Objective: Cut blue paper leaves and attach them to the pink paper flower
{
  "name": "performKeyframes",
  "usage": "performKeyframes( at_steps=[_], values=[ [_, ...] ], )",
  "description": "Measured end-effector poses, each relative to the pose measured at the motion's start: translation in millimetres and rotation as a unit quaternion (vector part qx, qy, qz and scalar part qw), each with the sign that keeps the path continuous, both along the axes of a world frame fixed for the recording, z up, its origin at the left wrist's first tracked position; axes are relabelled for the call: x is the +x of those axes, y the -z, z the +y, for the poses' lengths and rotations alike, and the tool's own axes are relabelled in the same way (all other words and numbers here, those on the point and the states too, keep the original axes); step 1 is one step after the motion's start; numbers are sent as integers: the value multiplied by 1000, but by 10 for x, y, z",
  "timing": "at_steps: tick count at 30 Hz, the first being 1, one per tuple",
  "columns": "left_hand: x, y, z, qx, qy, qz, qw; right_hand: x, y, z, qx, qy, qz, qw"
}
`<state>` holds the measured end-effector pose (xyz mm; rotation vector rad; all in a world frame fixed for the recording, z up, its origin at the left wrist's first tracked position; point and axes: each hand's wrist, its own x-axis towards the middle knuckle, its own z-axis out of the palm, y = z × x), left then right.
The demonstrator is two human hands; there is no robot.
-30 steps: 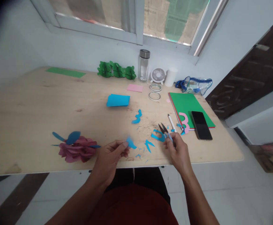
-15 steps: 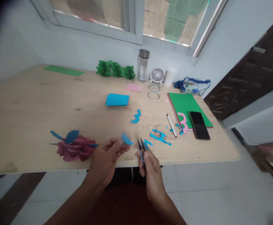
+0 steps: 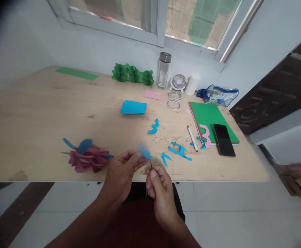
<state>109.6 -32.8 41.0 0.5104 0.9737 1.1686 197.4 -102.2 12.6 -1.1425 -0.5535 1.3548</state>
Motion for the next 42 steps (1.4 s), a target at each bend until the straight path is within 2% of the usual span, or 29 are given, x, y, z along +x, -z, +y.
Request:
performKeyframes(
  at_steps=[6, 19, 33, 38, 42],
  values=[
    [-26, -29, -7, -2, 24, 17, 1000, 28, -45, 20, 13, -3, -12, 1000],
    [-5, -63, -57, -9, 23, 6, 1000, -41, -53, 19, 32, 12, -16, 999],
    [-21, -69, -59, -5, 13, 22, 1000, -61, -42, 15, 16, 20, 10, 1000],
    [-28, -58, -61, -11, 14, 10, 1000, -60, -22, 9, 6, 31, 1, 999],
    [-56, -45, -38, -24, 26, 10, 999, -4, -25, 3, -5, 14, -19, 1000]
  ],
)
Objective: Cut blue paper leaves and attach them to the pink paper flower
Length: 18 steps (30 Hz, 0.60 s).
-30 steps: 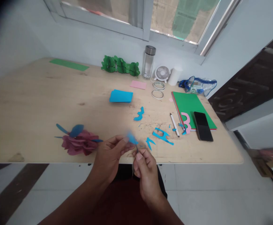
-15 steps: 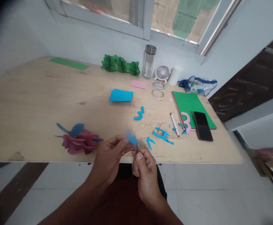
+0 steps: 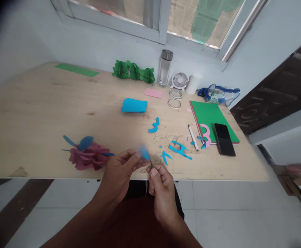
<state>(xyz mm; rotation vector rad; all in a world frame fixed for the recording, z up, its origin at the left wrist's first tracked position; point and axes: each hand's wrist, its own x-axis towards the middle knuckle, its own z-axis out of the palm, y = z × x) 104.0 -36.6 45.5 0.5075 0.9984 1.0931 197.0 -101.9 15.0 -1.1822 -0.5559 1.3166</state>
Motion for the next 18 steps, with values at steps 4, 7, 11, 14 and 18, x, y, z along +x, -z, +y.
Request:
performKeyframes(
  at_steps=[4, 7, 11, 14, 18],
  values=[
    [-33, -13, 34, 12, 10, 32, 999, 82, -15, 14, -5, -16, -26, 1000],
    [-42, -30, 47, 17, 26, 48, 998, 107, -26, 30, -3, -19, -31, 999],
    [-37, -36, 53, 27, 44, 55, 997, 92, -38, 44, 1, -22, -25, 999],
    [-35, -40, 58, 31, 54, 59, 996, 82, -37, 51, 4, -16, -23, 1000],
    [-39, -57, 62, 37, 62, 60, 996, 80, -25, 57, 8, -15, -23, 1000]
  ],
)
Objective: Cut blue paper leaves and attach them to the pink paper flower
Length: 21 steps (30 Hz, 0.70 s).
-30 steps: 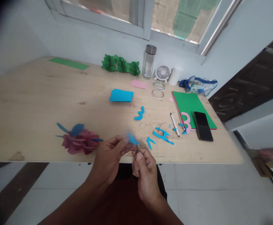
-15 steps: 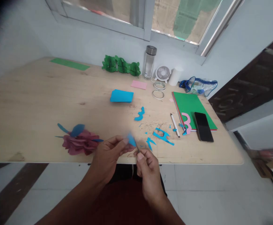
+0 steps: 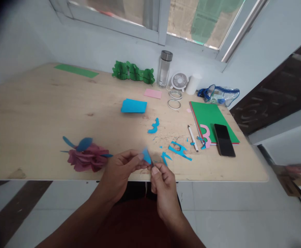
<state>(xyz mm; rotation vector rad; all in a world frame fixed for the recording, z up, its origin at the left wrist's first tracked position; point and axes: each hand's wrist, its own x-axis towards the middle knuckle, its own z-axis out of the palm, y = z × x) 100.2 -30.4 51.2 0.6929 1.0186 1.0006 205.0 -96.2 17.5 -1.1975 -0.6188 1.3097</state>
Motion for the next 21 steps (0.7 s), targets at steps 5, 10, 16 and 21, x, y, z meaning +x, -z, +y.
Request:
performKeyframes(
  at_steps=[5, 10, 16, 21],
  values=[
    [-3, -9, -1, 4, 7, 2, 1000, -27, 4, -5, -1, 14, 0, 1000],
    [-27, -6, 10, 11, 24, 17, 1000, 1, -20, -14, -3, 6, -5, 1000],
    [-96, -48, 38, 37, 87, 68, 993, 159, -127, 69, 6, 43, -37, 998],
    [-128, -80, 80, 90, 174, 115, 974, 237, -183, 213, 4, 44, -99, 994]
  ],
)
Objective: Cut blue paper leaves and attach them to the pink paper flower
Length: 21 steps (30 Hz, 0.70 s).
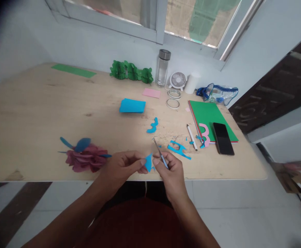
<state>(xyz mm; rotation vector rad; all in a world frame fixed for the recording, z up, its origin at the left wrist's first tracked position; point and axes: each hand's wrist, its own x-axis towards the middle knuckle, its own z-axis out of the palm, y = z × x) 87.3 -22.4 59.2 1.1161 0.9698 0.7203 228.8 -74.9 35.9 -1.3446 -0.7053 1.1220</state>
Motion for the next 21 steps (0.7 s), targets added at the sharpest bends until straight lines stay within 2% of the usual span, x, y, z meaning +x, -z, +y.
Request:
performKeyframes(
  at_steps=[5, 13, 17, 21],
  values=[
    [-6, -5, 31, -3, 36, -6, 999, 6, 15, 80, -4, -15, -27, 1000],
    [103, 102, -123, -74, -67, -78, 992, -157, 82, 81, 22, 55, -6, 998],
    [139, 128, -164, -81, -112, -83, 987, -204, 94, 71, 15, 51, 15, 998],
    [93, 90, -93, -105, -114, -81, 985, -121, 62, 26, 13, 19, 41, 999]
  ],
)
